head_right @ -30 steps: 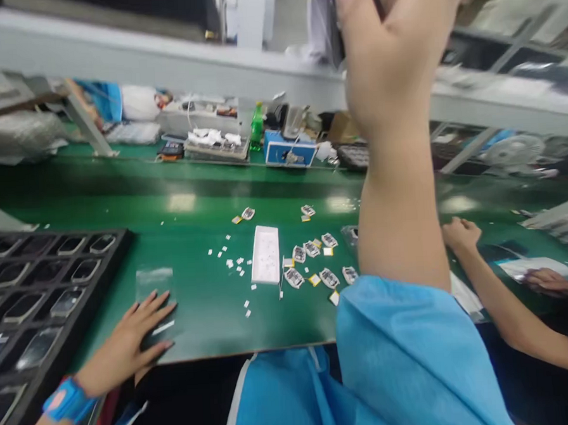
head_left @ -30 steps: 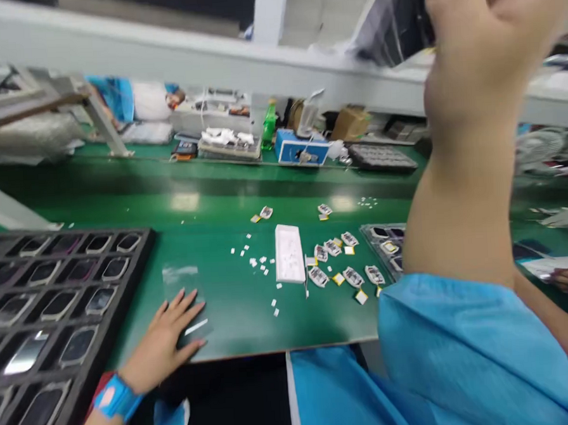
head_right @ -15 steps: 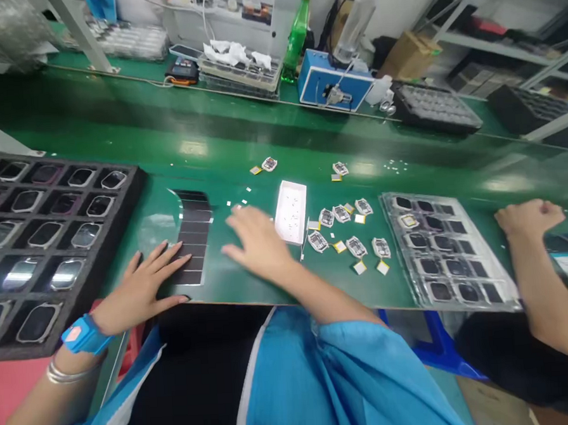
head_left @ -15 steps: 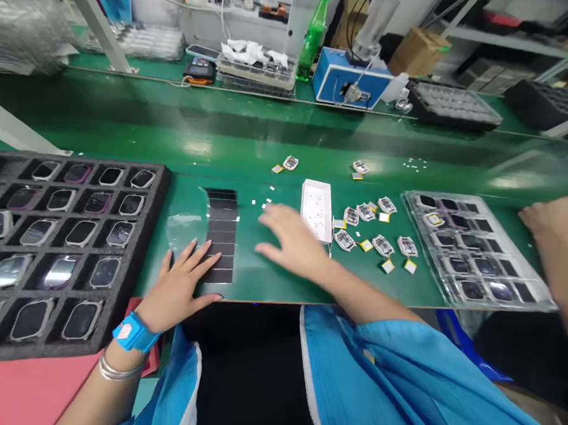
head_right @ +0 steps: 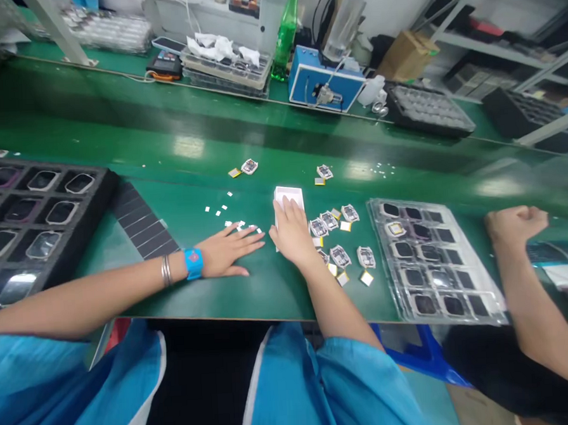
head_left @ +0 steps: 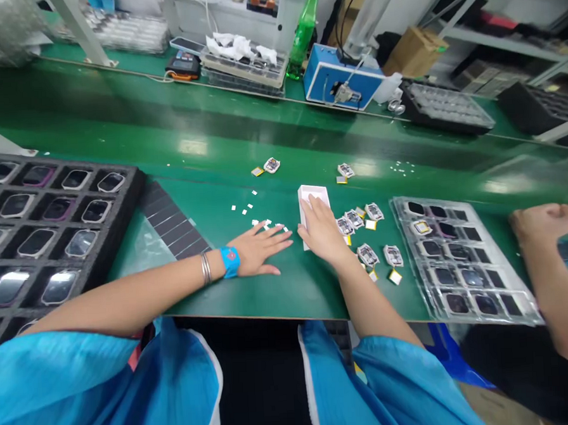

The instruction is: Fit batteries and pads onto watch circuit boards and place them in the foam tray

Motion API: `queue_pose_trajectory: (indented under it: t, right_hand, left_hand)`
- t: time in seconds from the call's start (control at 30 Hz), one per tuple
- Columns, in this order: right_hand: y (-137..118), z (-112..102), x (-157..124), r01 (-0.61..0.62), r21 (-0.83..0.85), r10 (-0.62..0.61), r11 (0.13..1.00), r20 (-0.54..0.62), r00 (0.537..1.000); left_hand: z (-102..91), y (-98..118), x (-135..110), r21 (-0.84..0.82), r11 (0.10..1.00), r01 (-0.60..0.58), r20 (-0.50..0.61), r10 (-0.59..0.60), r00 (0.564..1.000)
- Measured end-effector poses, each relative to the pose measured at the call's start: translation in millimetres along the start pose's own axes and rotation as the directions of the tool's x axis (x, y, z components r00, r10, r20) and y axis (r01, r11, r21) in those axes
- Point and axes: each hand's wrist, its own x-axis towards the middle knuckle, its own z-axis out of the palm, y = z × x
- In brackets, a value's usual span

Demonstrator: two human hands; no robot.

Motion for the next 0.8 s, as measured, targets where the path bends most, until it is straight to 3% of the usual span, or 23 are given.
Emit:
queue_pose_trajectory:
  t: [0.2, 0.33, 0.4, 0.5, 0.63, 0.73, 0.8]
  right_hand:
    - [7, 11, -7, 0.016, 0.061, -0.009, 0.998, -0.103, 0.995]
    - [13, -7, 8, 0.086, 0.168, -0.046, 0.982, -0.228, 0.973]
    - [11, -22, 35, 0.091, 0.211, -0.052, 0.973, -0.183, 0.982]
    - [-1, -34, 98, -0.012, 0.244, 0.003, 0.970, 0.037, 0.999]
    - [-22, -24, 171, -0.131, 0.213, 0.114, 0.968, 0.089, 0.989]
    - [-30, -11, 191, -0.190, 0.209, 0.173, 0.959, 0.098, 0.980]
    - [-31, -5, 192, -0.204, 0.227, 0.189, 0.952, 0.085, 0.978]
  left_hand:
    - [-47.8, -58, 16, 0.207, 0.961, 0.181, -0.041, -0.176, 0.984]
    - [-58.9, -75, 6, 0.308, 0.923, 0.230, -0.035, -0.231, 0.972]
    - [-64.9, -86, 0, 0.323, 0.919, 0.226, -0.023, -0.231, 0.973]
    - [-82.8, -114, -3, 0.332, 0.914, 0.232, -0.016, -0.240, 0.971]
    - [-122.1, -163, 8, 0.344, 0.853, 0.393, -0.078, -0.391, 0.917]
    - [-149.9, -189, 22, 0.377, 0.776, 0.506, -0.190, -0.470, 0.862]
    - [-161.5, -195, 32, 0.385, 0.734, 0.559, -0.250, -0.500, 0.829]
